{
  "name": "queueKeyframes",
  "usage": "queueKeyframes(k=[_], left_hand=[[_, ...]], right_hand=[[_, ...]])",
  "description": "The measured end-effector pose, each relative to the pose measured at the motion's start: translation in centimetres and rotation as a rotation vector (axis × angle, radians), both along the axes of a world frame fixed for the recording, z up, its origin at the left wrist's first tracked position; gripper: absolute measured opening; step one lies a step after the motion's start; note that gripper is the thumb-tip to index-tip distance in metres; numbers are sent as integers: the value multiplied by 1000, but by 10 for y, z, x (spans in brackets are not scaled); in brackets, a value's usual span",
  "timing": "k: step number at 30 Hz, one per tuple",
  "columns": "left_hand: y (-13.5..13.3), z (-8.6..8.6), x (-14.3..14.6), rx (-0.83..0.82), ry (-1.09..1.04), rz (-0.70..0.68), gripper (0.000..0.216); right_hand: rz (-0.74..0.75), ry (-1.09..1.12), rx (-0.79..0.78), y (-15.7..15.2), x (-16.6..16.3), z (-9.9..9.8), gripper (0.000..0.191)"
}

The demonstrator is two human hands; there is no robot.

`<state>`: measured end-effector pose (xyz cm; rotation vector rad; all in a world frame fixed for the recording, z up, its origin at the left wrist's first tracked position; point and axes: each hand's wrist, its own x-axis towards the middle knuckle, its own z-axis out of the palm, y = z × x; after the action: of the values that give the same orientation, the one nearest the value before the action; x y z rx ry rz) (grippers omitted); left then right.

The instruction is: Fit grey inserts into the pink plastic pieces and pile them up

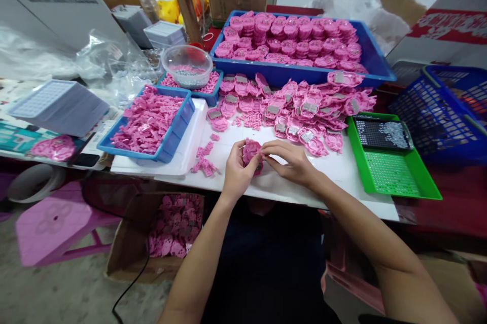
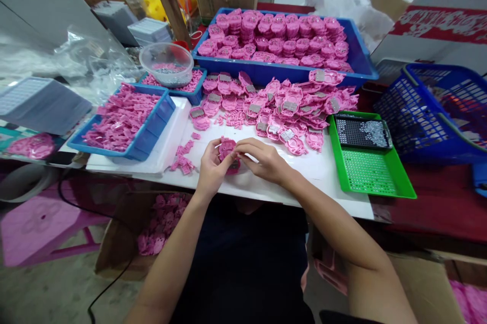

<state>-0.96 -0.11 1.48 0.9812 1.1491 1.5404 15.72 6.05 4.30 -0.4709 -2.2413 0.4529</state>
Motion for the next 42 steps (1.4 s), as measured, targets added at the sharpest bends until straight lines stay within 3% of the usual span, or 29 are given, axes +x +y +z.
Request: queueKeyframes(k=[10,13,18,23,26,36,42], left_hand=[[0,-1,-1,15,-27,5,47],[1,-3,-2,-9,-45,16,47],[5,-10,-3,-23,-109,23,46],[9,-15,-6,17,-66,50,36],[10,-16,-7,30,-35,47,33],[8,-13,-4,7,-10,19,36],[8,-16,-5,-9,-7,10,37]], right_hand=[[55,111,-159,0,-5,7,11],[13,153,-204,0,-5,10,8],[-62,143,-139,0,1,15,12],[-109,36,118,-2,-3,10,27],[-69,-11,182,-3,-9,5,34],[-82,15,197,0,-14,-7,32],[-139,31,133,5,-8,-12,18]])
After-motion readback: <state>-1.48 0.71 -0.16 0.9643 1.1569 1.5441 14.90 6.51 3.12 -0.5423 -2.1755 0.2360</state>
